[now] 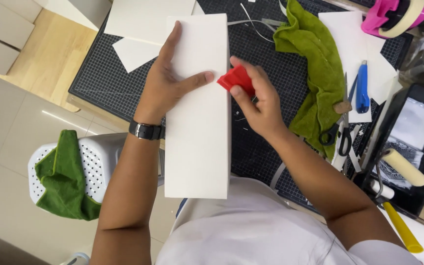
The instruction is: Smoothing the edges of a white box with a scraper and trimming excess material with scissors on a cutting mat.
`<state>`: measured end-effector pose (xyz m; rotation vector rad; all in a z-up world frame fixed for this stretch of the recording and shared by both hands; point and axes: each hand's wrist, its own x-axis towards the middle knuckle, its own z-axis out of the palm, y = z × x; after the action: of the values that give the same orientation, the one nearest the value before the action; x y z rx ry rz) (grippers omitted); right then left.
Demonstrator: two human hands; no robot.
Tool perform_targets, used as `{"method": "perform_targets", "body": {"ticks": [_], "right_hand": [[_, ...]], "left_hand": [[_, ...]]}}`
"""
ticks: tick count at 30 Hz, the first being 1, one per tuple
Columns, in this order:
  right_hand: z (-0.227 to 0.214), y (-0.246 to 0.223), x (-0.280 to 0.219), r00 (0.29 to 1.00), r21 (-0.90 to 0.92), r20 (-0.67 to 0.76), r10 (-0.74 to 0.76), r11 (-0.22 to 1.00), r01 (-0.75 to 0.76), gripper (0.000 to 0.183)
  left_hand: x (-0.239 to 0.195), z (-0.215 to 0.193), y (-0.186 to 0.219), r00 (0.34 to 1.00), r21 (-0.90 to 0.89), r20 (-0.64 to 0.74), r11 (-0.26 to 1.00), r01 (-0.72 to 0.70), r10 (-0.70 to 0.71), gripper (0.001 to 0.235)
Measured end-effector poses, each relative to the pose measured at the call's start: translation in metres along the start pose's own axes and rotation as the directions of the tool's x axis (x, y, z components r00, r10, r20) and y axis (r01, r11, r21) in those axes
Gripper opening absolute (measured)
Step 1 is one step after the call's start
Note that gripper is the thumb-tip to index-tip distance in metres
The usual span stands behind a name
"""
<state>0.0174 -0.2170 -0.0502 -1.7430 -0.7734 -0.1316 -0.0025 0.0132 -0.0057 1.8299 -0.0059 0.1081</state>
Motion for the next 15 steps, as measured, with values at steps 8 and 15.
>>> {"method": "perform_targets", "body": {"ticks": [8, 15], "right_hand": [[0.002, 0.0, -0.006, 0.998, -0.049, -0.033, -0.051, 0.998, 0.049, 0.051], [0.0, 0.001, -0.007, 0.997, 0.001, -0.074, 0.025, 1.0, -0.025, 0.045]], "left_hand": [[0.009, 0.001, -0.012, 0.998, 0.004, -0.013, 0.998, -0.061, 0.061, 0.099], [0.008, 0.003, -0.003, 0.998, 0.066, 0.006, 0.996, -0.061, 0.061, 0.099]]}}
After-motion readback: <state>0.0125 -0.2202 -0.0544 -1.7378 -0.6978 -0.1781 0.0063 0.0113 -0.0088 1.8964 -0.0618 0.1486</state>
